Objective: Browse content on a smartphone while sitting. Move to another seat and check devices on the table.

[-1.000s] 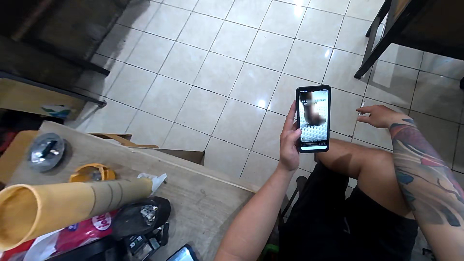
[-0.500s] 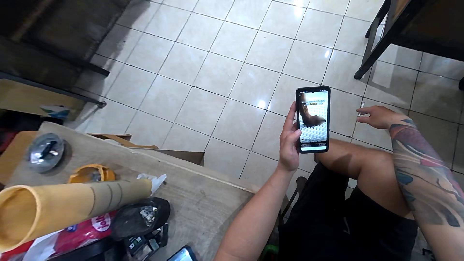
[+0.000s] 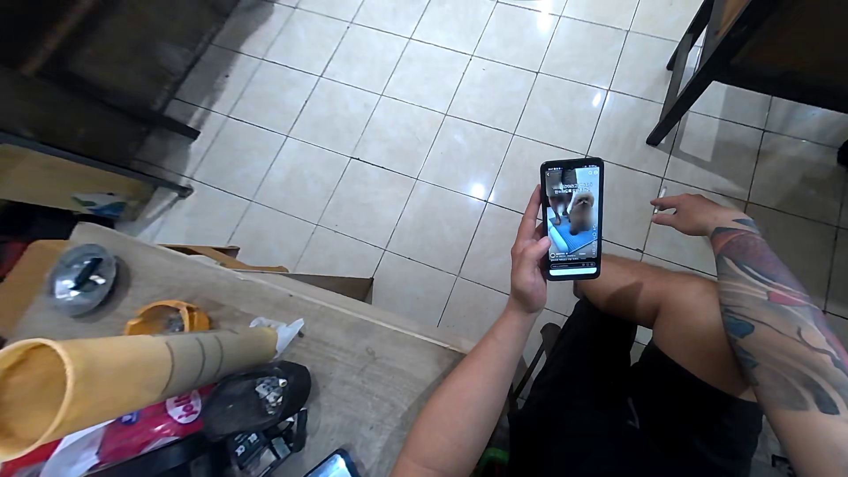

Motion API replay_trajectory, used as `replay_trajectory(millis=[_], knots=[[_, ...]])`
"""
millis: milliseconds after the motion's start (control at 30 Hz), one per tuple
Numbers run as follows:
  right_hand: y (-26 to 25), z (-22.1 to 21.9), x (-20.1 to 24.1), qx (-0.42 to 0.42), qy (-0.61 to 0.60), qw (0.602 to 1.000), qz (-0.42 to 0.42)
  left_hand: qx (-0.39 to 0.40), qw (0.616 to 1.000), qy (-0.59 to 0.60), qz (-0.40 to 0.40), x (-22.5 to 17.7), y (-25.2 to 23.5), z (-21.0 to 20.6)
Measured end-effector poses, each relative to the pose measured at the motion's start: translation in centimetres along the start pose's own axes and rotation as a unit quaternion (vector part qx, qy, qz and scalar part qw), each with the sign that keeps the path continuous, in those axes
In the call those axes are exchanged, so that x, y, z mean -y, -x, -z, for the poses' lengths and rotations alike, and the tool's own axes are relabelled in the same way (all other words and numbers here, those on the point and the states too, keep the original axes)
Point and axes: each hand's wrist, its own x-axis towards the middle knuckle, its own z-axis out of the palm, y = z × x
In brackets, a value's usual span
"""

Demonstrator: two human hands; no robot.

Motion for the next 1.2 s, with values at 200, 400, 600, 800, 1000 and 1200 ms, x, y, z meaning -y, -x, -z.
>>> replay_trajectory(millis=[200,400,600,800,1000,1200], knots=[[0.0,0.0,0.0,0.0,0.002,1.0,-0.009,0.0,1.0,0.0,0.009,-0.1,0.1,0.0],[0.1,0.1,0.0,0.003,-0.008,1.0,-0.01,0.004,1.0,0.001,0.001,-0.1,0.0,0.0],[0.0,-0.1,-0.1,-0.003,-0.007,1.0,-0.016,0.006,1.0,-0.005,0.003,-0.1,0.0,0.0],[0.3,0.1,0.2,0.002,-0.013,1.0,-0.012,-0.002,1.0,-0.018,-0.001,-0.1,0.0,0.0],[0.5,0.3,0.6,0.007,-0.011,1.0,-0.018,0.002,1.0,-0.01,0.0,0.0,0.1,0.0],[0.2,0.1,0.1,0.005,-0.001,1.0,-0.01,0.002,1.0,-0.005,-0.001,0.0,0.1,0.0]])
